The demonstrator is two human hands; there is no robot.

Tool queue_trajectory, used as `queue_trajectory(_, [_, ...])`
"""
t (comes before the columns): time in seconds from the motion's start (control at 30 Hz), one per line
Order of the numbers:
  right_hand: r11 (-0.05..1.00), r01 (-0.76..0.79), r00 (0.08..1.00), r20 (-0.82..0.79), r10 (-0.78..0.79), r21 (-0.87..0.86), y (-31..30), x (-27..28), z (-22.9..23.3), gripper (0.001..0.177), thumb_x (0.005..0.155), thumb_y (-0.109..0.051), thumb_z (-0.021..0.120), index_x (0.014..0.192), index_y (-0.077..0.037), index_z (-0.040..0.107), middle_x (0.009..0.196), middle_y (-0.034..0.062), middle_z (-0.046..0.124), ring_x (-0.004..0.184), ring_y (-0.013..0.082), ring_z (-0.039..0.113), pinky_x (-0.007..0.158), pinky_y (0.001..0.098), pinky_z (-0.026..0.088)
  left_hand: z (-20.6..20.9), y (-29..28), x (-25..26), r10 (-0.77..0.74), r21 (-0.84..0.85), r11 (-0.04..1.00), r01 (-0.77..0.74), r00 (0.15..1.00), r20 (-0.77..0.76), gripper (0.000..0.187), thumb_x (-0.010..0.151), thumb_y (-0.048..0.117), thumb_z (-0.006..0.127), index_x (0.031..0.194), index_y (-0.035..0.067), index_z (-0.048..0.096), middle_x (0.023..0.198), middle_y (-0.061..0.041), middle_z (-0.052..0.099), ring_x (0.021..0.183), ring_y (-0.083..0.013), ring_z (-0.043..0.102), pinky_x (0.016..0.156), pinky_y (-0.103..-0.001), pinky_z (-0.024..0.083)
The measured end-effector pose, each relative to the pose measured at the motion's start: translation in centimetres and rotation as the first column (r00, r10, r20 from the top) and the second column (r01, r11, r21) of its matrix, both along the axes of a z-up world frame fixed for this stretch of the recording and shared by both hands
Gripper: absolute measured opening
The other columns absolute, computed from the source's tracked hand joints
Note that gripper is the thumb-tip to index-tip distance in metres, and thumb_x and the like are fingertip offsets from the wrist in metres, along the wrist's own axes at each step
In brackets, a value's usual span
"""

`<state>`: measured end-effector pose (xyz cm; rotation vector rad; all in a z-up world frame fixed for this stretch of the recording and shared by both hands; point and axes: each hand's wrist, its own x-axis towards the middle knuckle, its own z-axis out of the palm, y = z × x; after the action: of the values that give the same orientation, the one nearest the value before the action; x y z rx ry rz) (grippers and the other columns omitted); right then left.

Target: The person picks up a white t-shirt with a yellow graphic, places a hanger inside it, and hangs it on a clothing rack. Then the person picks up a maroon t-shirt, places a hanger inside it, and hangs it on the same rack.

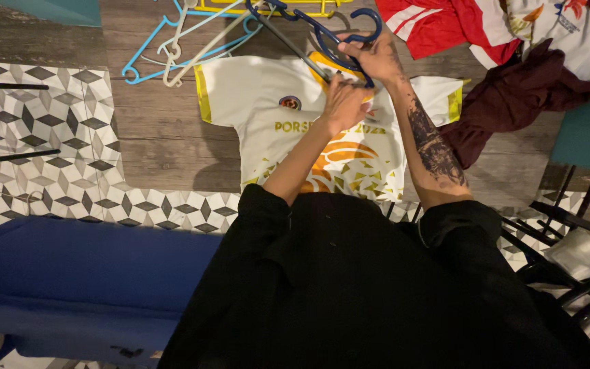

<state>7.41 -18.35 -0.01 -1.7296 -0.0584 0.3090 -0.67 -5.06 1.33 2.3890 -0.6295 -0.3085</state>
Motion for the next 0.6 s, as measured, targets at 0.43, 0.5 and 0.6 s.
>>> queue_trajectory(0.43, [0.991,-0.108,0.985,-0.146,0.095,-0.082,-2.2,-1.1,1.1,0.023,0.091,-0.017,0.083,0.113,-0.011,0.079,0.098,-0.0004,0.078,0.085,0.0049,0.068,0.077,0.0239,0.054,-3.5,3.4,1.3,0.129,-0.274,0.949,-0.156,0.985,-0.115,0.026,0.090,0.029,0.076,0.111,0.014,0.076,0.101,-0.015,0.075,0.094,-0.0363,0.070,0.081,-0.045,0.055])
queue_trajectory(0.5, [0.981,-0.111,0.976,-0.205,0.077,-0.161,-3.8,-1.2,1.4,0.022,0.089,-0.017,0.085,0.110,-0.012,0.079,0.097,0.0011,0.076,0.083,0.0069,0.064,0.072,0.0262,0.051,-4.2,5.2,1.7,0.149,-0.228,0.966,-0.125,0.985,0.089,0.040,0.076,0.038,0.083,0.106,0.012,0.076,0.099,-0.014,0.076,0.095,-0.0347,0.070,0.085,-0.047,0.051])
queue_trajectory(0.6, [0.950,-0.139,0.967,-0.245,0.070,-0.280,-5.8,-1.7,2.1,0.020,0.089,-0.020,0.081,0.109,-0.015,0.082,0.099,0.0030,0.076,0.091,0.0098,0.066,0.081,0.0281,0.052,-5.5,7.5,2.4,0.059,-0.022,0.998,-0.056,0.992,0.111,0.048,0.068,0.044,0.086,0.103,0.012,0.077,0.099,-0.013,0.076,0.096,-0.0326,0.069,0.091,-0.053,0.044])
